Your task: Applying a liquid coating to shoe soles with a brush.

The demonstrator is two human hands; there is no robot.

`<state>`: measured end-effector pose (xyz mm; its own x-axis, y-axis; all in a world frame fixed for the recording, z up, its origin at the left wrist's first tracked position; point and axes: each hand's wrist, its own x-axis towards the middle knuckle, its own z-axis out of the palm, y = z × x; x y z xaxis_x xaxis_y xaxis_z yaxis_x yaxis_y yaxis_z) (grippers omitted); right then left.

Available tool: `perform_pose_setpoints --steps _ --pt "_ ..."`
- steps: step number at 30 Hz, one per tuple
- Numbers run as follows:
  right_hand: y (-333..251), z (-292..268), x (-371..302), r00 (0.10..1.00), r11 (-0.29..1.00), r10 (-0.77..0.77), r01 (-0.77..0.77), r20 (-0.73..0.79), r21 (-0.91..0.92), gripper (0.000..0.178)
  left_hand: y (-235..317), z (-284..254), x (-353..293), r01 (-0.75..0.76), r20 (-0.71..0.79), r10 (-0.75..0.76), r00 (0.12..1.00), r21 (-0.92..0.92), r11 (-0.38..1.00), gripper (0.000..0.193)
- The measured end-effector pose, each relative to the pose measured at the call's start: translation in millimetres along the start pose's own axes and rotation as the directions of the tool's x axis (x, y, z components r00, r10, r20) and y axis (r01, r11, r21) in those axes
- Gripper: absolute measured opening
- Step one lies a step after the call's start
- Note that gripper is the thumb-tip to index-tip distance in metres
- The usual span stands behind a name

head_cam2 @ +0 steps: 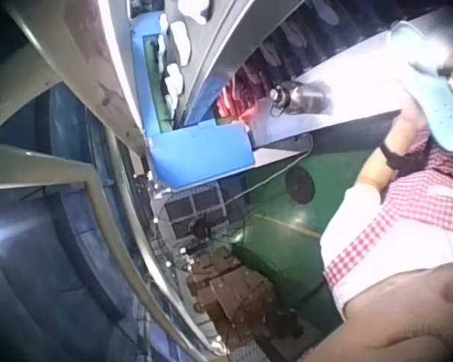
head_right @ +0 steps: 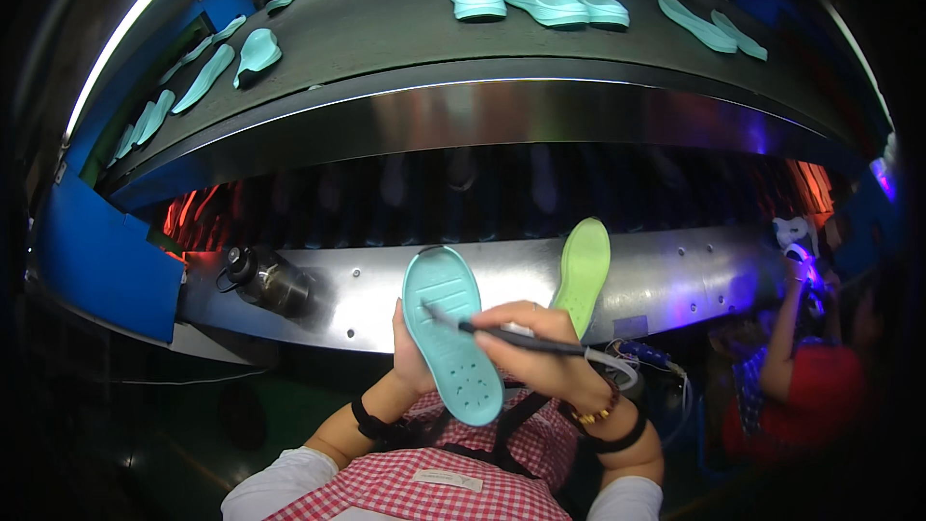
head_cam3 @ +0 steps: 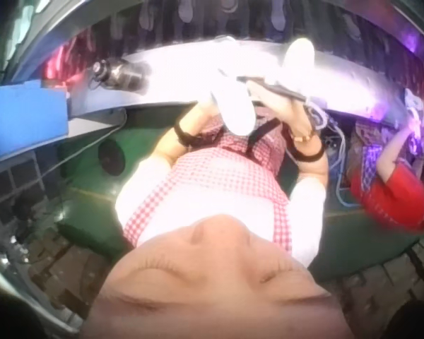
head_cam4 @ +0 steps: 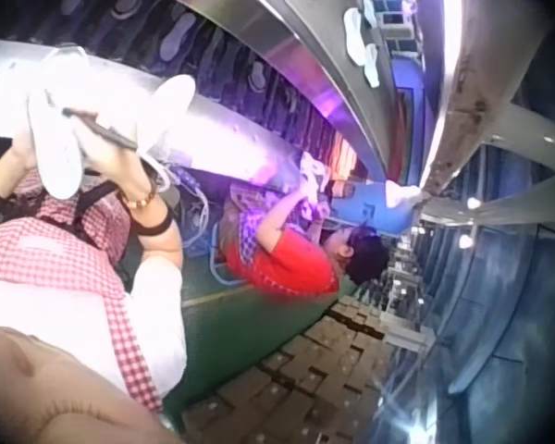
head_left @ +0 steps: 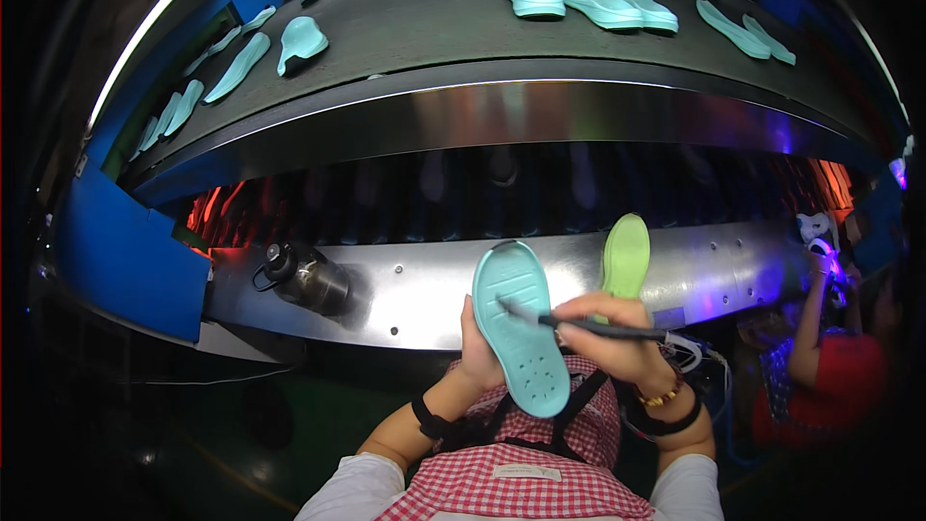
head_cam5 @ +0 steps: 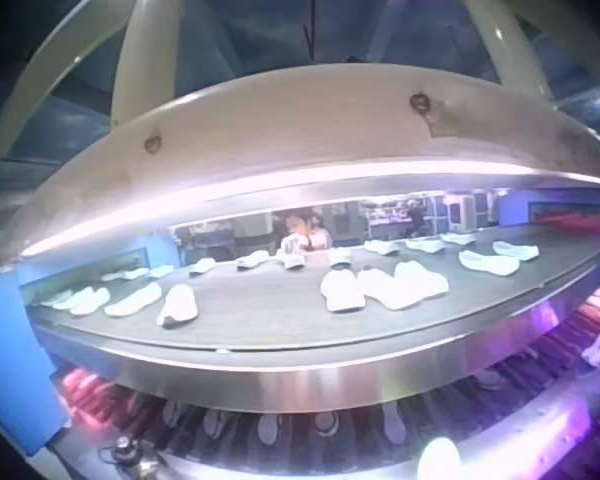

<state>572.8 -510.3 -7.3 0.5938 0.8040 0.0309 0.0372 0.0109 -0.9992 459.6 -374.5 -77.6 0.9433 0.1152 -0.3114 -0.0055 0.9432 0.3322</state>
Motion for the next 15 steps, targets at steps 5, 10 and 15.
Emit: perform_pose_setpoints --steps 5,10,15 --pt "-8 6 -2 0.943 0.977 -0.123 0.169 0.309 -0.127 0.017 3 3 1 0.015 0.091 -0.004 0.996 -0.123 0.992 0.083" --pt "1 -8 3 0.951 0.930 -0.288 0.305 0.112 -0.205 0.022 8 15 1 -0.097 -0.017 0.100 0.995 0.128 0.987 0.083" --pt "-2 -4 -12 0.860 0.928 -0.347 0.371 0.374 0.008 0.021 17 15 5 -0.305 0.012 0.305 0.952 0.100 0.947 0.092"
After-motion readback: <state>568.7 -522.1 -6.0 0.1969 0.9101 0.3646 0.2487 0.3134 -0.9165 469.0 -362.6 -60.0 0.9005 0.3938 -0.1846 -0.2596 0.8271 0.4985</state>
